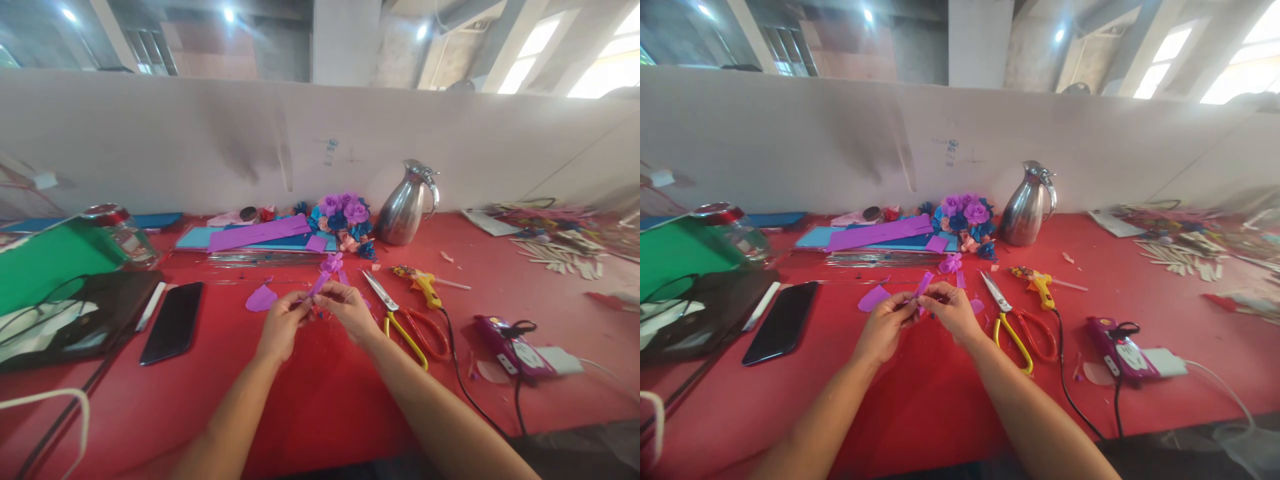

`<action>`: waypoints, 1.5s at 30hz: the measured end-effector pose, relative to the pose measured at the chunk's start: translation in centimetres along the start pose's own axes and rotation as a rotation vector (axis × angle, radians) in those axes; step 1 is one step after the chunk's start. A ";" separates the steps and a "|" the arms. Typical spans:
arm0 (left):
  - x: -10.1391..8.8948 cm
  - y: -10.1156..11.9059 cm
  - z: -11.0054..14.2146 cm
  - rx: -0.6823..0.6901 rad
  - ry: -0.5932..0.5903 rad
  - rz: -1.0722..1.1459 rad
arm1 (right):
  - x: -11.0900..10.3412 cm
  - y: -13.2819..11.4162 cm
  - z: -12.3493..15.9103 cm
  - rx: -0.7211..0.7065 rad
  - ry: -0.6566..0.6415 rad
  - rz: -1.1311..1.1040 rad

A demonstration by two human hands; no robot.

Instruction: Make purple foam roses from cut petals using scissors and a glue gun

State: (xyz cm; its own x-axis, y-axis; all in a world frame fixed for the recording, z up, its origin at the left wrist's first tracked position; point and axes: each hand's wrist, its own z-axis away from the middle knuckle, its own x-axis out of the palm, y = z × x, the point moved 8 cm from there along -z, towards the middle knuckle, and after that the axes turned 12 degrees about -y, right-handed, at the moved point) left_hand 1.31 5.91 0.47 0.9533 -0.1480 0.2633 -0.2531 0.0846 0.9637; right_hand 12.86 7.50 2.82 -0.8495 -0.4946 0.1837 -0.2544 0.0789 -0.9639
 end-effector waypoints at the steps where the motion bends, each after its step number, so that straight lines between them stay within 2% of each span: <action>1: 0.1 -0.1 0.1 -0.024 -0.009 0.015 | 0.1 -0.1 0.0 0.003 -0.018 0.002; 5: 0.6 0.1 0.2 -0.050 -0.033 0.048 | 0.1 -0.1 -0.1 0.009 -0.026 -0.010; 11: 0.0 0.3 0.2 0.000 0.035 0.041 | -0.3 0.4 0.0 0.008 0.060 0.047; 18: -0.5 -0.3 -0.1 0.033 -0.008 -0.037 | 0.0 0.2 0.0 0.006 0.047 0.052; 24: -0.1 -0.2 -0.2 0.033 -0.057 -0.030 | 0.2 0.0 -0.1 -0.022 -0.005 0.045; 32: 0.2 -0.2 -0.2 0.024 -0.065 -0.033 | -0.7 0.1 0.0 -0.024 0.121 0.057; 45: 0.5 -0.6 -0.3 0.025 -0.126 -0.084 | -1.0 0.2 0.1 -0.063 0.156 0.043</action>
State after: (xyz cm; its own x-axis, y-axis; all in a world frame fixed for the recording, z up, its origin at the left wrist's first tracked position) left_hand 2.02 6.06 -0.03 0.9436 -0.2758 0.1832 -0.1785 0.0423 0.9830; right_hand 13.66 7.96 2.40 -0.9205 -0.3492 0.1753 -0.2407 0.1532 -0.9584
